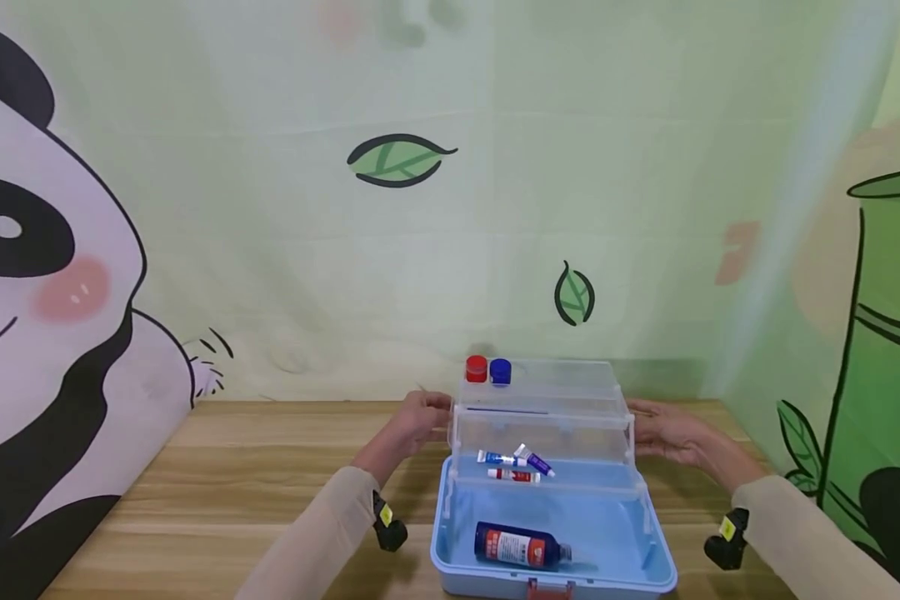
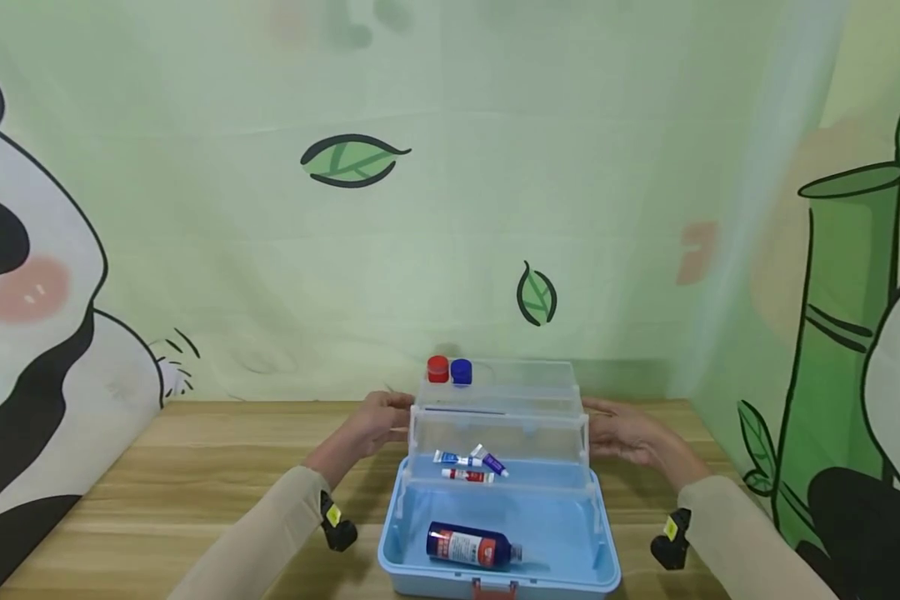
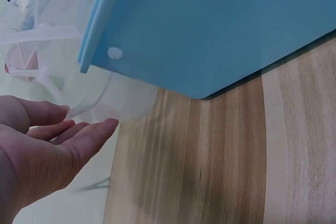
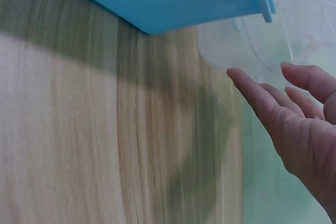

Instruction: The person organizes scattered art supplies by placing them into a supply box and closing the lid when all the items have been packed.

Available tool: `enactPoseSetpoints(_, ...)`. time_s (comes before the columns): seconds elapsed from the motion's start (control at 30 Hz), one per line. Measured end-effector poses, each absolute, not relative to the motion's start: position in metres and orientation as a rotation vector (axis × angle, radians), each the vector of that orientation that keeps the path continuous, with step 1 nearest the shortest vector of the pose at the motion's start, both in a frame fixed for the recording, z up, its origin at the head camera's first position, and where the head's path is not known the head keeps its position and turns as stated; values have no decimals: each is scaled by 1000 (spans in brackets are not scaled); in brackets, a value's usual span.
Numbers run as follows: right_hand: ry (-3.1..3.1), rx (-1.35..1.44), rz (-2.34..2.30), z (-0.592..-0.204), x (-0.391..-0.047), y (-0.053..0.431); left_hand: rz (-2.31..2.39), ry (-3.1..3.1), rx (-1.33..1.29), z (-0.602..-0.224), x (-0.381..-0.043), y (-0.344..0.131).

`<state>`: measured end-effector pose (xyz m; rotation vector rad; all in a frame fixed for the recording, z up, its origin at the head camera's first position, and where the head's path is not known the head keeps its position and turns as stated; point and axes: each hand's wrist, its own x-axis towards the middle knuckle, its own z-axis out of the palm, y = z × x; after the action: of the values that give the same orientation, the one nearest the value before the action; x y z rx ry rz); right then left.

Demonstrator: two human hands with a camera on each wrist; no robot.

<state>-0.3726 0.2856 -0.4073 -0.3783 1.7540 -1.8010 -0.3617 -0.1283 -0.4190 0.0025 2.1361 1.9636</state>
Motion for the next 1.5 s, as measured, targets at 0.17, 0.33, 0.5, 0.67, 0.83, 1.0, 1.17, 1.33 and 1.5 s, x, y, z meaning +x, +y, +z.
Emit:
enactPoseSetpoints(0.17, 1861, -397, -1786, -401, -370, 286, 2036, 2150, 31, -414, -361, -128)
enactPoseSetpoints(0.33, 1917, -376, -1785, -399, -370, 287, 2107, 2125, 101, -412, -360, -129)
enactPoseSetpoints(0.5, 1921, -404, -1773, -396, -370, 288, 2118, 2151, 124, -411, -359, -130)
enactPoseSetpoints(0.67, 1961, -424, -1748, -389, -368, 288, 2151, 2157, 175, -408, -360, -129)
enactPoseSetpoints(0.83, 2033, -362, -1732, -381, -368, 286, 2248, 2079, 144, -404, -359, -131)
enactPoseSetpoints(1.0, 2017, -346, -1804, -367, -368, 284, 2410, 1963, 84, -397, -360, -132)
enactPoseSetpoints(1.17, 1949, -363, -1924, -358, -366, 279, 2581, 1841, 75, -389, -361, -131)
enactPoseSetpoints(1.33, 1860, -303, -2058, -358, -363, 279, 2607, 1793, 54, -385, -355, -130)
enactPoseSetpoints(1.5, 1695, -319, -2153, -359, -355, 281, 2622, 1703, 71, -385, -347, -131)
